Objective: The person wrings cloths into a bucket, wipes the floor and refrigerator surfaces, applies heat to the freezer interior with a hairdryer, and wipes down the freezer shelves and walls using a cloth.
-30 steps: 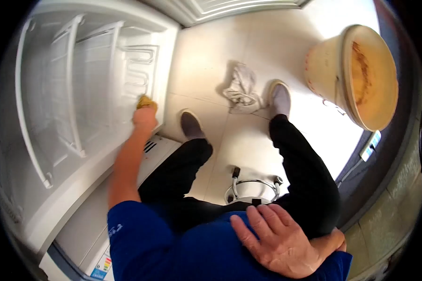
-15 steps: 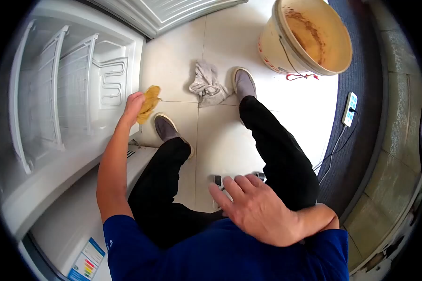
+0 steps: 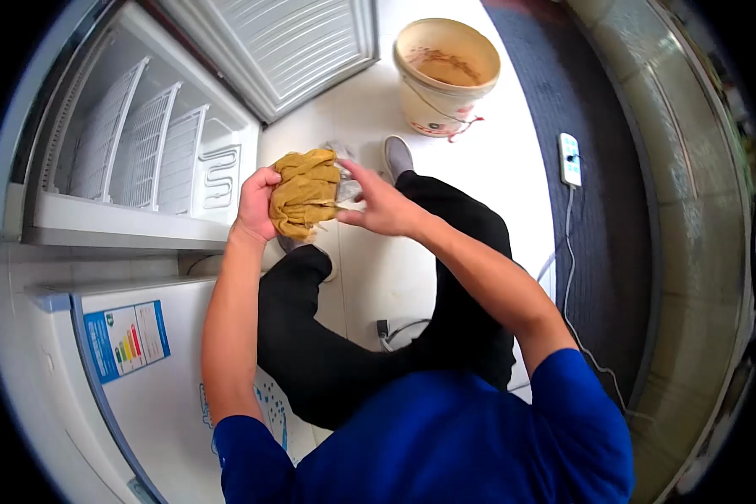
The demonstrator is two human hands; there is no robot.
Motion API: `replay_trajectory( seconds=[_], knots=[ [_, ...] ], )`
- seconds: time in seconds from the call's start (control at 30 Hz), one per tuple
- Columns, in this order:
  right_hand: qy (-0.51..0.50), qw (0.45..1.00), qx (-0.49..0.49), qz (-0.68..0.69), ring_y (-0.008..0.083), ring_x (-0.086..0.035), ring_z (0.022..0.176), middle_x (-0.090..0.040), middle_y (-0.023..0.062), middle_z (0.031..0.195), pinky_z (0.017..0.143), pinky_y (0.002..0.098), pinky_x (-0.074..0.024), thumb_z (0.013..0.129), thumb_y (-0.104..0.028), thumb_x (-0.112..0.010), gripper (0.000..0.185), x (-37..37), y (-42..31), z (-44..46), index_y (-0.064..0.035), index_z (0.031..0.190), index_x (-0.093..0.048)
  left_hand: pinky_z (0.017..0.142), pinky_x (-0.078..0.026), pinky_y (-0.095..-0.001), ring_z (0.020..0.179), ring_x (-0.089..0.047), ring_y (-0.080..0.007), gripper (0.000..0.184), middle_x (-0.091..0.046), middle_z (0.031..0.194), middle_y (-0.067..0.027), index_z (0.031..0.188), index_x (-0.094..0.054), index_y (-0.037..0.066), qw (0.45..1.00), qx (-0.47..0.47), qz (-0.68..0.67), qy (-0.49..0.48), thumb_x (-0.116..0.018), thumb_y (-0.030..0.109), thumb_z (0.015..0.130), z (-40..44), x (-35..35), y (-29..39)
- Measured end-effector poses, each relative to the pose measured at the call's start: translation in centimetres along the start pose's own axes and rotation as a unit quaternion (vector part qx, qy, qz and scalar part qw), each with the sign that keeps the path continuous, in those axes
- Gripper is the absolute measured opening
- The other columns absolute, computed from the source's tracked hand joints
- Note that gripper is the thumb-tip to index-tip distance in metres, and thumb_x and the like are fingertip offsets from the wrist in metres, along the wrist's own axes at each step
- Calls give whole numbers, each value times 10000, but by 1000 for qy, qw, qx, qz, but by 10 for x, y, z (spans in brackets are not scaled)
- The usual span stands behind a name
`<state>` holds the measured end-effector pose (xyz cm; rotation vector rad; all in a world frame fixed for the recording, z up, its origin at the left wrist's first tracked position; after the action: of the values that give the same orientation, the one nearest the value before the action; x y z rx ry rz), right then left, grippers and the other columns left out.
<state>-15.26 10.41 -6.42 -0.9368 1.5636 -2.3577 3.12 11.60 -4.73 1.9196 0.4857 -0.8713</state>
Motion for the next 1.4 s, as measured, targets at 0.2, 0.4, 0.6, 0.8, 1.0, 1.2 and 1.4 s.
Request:
replay_trajectory(
  seconds=[0.2, 0.4, 0.6, 0.8, 1.0, 1.2, 1.4],
  knots=[
    [-273, 863, -291, 310, 208, -698, 921, -686, 111, 1103, 734, 363, -624, 995, -257, -681, 403, -45, -14, -54, 0, 1283, -567, 973, -540, -393, 1087, -651, -215, 332, -657, 1168, -139, 1274, -556, -5, 932, -41, 324, 158, -522, 159, 988, -28, -22, -29],
    [-326, 846, -346, 241, 219, -711, 872, -700, 117, 1040, 728, 362, -630, 1000, -225, -646, 305, -36, 34, -72, 29, 1168, -629, 1062, -467, -366, 1238, -606, -293, 897, -629, 1317, -221, 1459, -415, -54, 722, 4, 691, 41, -877, 299, 776, -42, -2, -85],
    [-409, 897, -122, -113, 330, -723, 866, -750, 176, 920, 796, 431, -562, 831, -294, -757, 362, -42, 88, -26, -5, 1047, -727, 977, -504, -453, 1150, -636, -418, 715, -662, 1220, -276, 1453, -466, 31, 647, 144, 744, 87, -749, 224, 826, -19, -1, -85],
    [-475, 852, -217, -42, 319, -691, 1028, -724, 198, 1112, 872, 407, -554, 801, -312, -828, 554, -73, 175, 30, 15, 1219, -670, 765, -513, -541, 902, -676, -435, 413, -714, 930, -223, 1246, -563, 73, 579, 137, 802, 59, -696, 157, 865, -7, -4, -59],
    [-375, 882, -210, -194, 341, -657, 1127, -613, 201, 1285, 897, 430, -555, 841, -255, -795, 713, -148, 295, 102, -76, 1452, -474, 600, -516, -485, 711, -690, -335, 390, -676, 807, -138, 1243, -542, 68, 537, 166, 826, -40, -634, 93, 864, 10, -18, -68],
    [-219, 873, -260, -350, 387, -622, 1163, -565, 217, 1326, 928, 466, -557, 825, -137, -765, 648, -155, 412, 121, -165, 1413, -494, 569, -510, -440, 698, -694, -314, 406, -676, 825, -119, 1276, -539, 60, 584, 252, 763, -116, -612, 100, 878, 57, 6, -60],
    [-95, 874, -470, -78, 424, -675, 1032, -699, 263, 1081, 902, 490, -560, 757, -134, -699, 430, -71, 402, 83, -32, 1171, -650, 584, -523, -460, 711, -714, -348, 169, -701, 762, -150, 1024, -586, 60, 636, 261, 714, -132, -604, 91, 859, 82, 22, -96]
  ],
)
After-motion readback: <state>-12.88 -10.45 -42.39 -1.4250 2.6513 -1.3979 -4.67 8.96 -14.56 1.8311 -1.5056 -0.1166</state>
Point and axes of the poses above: each hand's wrist, its own z-axis towards the middle knuckle, its own x-axis out of the back of the hand, y = z × x, the point moved 7 cm from there along z, towards the middle knuckle
